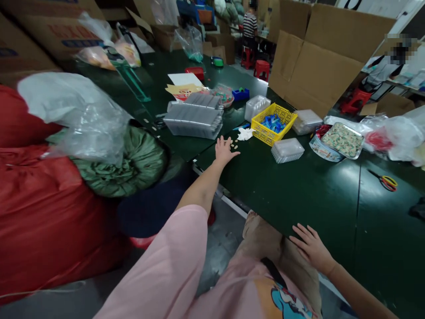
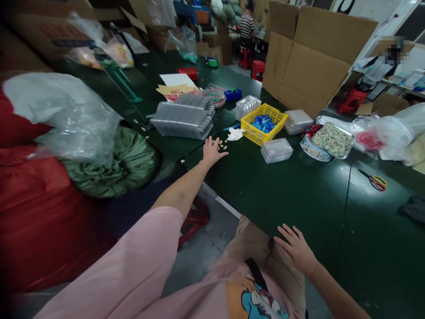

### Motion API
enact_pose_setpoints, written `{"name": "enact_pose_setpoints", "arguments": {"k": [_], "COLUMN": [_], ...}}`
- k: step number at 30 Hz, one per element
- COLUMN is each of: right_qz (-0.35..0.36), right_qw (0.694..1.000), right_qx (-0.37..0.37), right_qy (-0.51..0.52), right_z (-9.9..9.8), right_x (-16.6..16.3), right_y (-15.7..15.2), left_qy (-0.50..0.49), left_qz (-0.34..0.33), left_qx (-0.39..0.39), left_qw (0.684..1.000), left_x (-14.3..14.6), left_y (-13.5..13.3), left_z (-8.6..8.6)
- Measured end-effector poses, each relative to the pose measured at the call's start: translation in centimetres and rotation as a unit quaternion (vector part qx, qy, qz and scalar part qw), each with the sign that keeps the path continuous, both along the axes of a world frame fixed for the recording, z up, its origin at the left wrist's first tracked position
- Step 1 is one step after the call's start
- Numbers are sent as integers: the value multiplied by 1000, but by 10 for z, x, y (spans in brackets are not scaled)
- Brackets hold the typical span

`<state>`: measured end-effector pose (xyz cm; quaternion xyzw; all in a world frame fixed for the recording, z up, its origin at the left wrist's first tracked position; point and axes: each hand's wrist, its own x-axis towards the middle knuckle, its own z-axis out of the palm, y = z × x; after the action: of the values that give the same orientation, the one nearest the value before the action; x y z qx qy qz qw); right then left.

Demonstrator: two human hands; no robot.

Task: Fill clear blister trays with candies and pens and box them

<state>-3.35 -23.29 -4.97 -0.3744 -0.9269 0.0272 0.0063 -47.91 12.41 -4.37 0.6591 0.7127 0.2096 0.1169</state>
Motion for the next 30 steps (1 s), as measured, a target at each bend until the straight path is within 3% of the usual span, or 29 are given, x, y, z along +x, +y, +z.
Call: {"name": "enact_pose_setpoints", "arguments": {"k": [6, 11, 21, 25, 30], "right_qz": [-4, -14, -28, -35, -37], "right_qw": [999, 997, 994, 992, 990], "right_qx": [-37, -68, -89, -94, -100], "right_qy": [-1, 23, 63, 82, 88], "right_z": [7, 7, 11, 10, 13], "right_x": [-3, -3, -6, -7, -8], "right_y": [2, 4, 8, 8, 9], "left_qy": [33, 49, 92, 59, -93], "left_qz": [14, 40, 28, 28, -106], "left_qx": [-34, -12, 8, 75, 100], "left_qw": [999, 998, 995, 995, 985], "left_x": [18, 24, 18, 26, 79], "left_y": [47, 61, 44, 31, 26], "left_z": [-7, -12, -6, 4, 10]}}
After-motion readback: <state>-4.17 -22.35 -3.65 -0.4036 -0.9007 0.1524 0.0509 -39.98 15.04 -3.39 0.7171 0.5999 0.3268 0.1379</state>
